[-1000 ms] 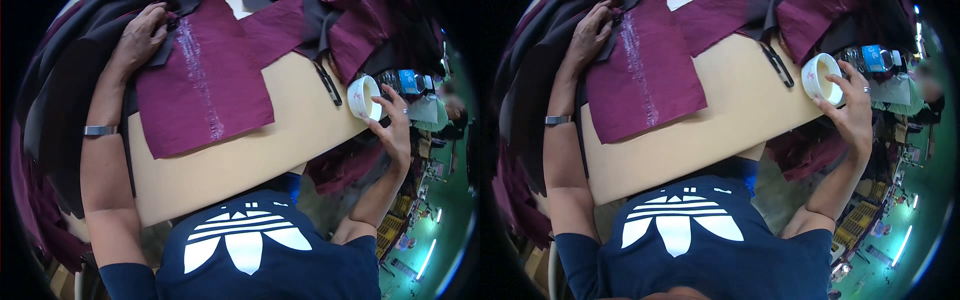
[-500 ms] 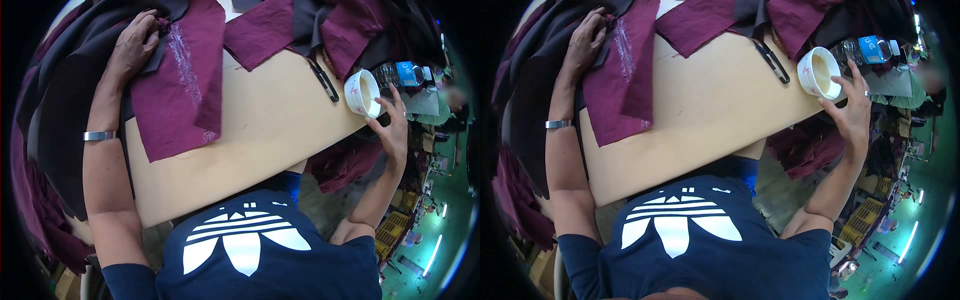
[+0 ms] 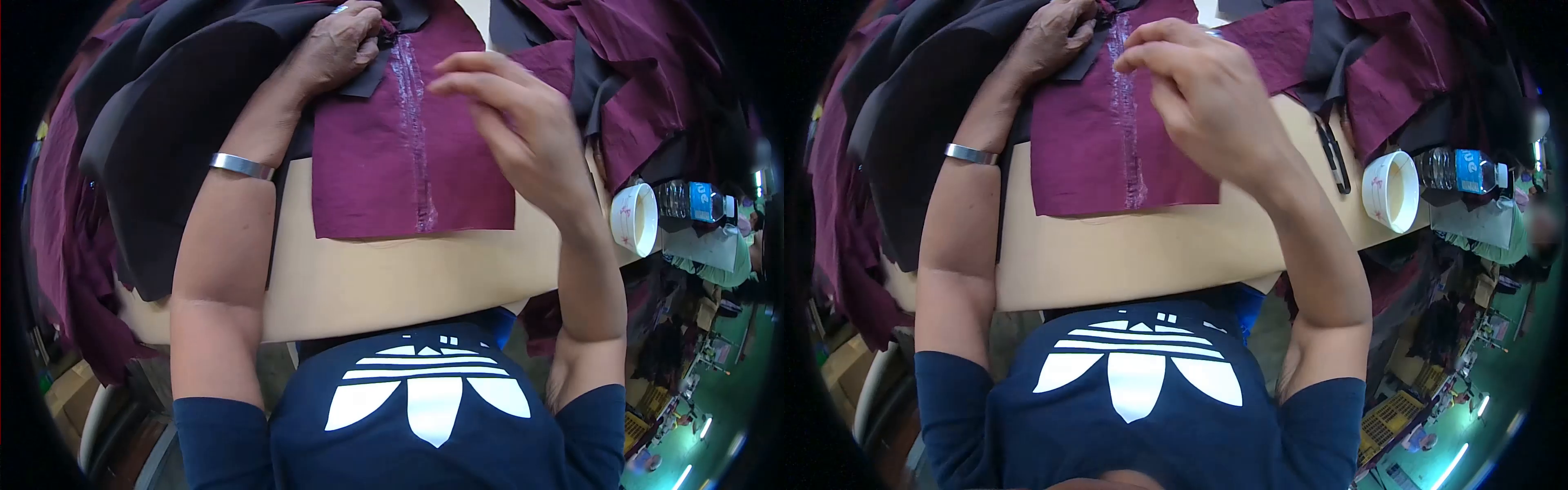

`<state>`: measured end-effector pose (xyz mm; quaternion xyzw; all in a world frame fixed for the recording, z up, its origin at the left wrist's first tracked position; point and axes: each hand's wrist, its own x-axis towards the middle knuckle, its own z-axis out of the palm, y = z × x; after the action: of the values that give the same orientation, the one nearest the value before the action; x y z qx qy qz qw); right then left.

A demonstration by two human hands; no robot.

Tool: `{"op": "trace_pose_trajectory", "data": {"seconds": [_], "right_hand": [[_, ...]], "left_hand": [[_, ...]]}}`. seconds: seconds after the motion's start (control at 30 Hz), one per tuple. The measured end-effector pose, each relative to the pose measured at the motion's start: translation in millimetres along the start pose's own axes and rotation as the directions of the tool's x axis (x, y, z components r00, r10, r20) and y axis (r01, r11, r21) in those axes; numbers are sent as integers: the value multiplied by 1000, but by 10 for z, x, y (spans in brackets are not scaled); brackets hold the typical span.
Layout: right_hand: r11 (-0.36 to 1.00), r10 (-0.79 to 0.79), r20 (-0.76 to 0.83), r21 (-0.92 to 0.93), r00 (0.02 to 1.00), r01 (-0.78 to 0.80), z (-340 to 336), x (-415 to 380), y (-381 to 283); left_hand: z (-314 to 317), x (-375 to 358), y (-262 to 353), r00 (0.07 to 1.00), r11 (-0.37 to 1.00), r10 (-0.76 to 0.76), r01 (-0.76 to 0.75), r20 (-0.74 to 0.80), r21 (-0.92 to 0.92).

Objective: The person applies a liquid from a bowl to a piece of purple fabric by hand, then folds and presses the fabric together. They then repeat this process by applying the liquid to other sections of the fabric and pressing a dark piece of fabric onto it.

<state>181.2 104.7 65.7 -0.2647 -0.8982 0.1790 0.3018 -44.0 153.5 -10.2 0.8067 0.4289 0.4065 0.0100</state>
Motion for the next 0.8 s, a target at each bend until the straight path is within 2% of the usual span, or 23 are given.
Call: {"op": "trace_pose_trajectory", "data": {"seconds": [0.03, 0.13, 0.2, 0.23, 0.33, 0.43, 0.53, 0.57, 0.67, 0.7, 0.8], "right_hand": [[1000, 30, 33, 7, 999, -30, 185, 48, 213], [941, 224, 116, 233, 968, -245, 441, 110, 507], [972, 201, 75, 108, 977, -208, 545, 111, 523], [981, 189, 56, 43, 980, -192, 579, 107, 517], [988, 154, 63, -41, 986, -152, 538, 38, 433], [997, 57, 169, 36, 984, -64, 452, -265, 232], [980, 116, 228, 132, 967, -149, 381, -361, 57], [985, 114, 152, 108, 982, -131, 414, -355, 103], [994, 104, 55, 18, 993, -105, 516, -328, 163], [999, 33, 53, -24, 998, -32, 516, -357, 163], [999, -37, 158, 20, 987, 35, 420, -556, 11]], "left_hand": [[43, -19, -42, 1000, 1000, 10, -10, -17, -2], [59, -16, -124, 997, 997, 76, -76, -32, -7], [63, -27, -134, 992, 994, 110, -111, -56, -20], [39, -18, -126, 995, 995, 97, -97, -19, -28], [47, -26, -155, 993, 994, 110, -109, -37, 11], [29, -27, -136, 995, 995, 95, -95, -29, -2], [12, -26, -134, 998, 998, 70, -70, 1, 5], [20, -20, -124, 998, 998, 67, -67, 19, 3], [-13, -25, -80, 1000, 1000, 21, -21, 22, -12], [-18, -28, -71, 999, 1000, 9, -9, 40, -5], [-15, -27, -79, 999, 1000, 24, -24, 35, 11]]}}
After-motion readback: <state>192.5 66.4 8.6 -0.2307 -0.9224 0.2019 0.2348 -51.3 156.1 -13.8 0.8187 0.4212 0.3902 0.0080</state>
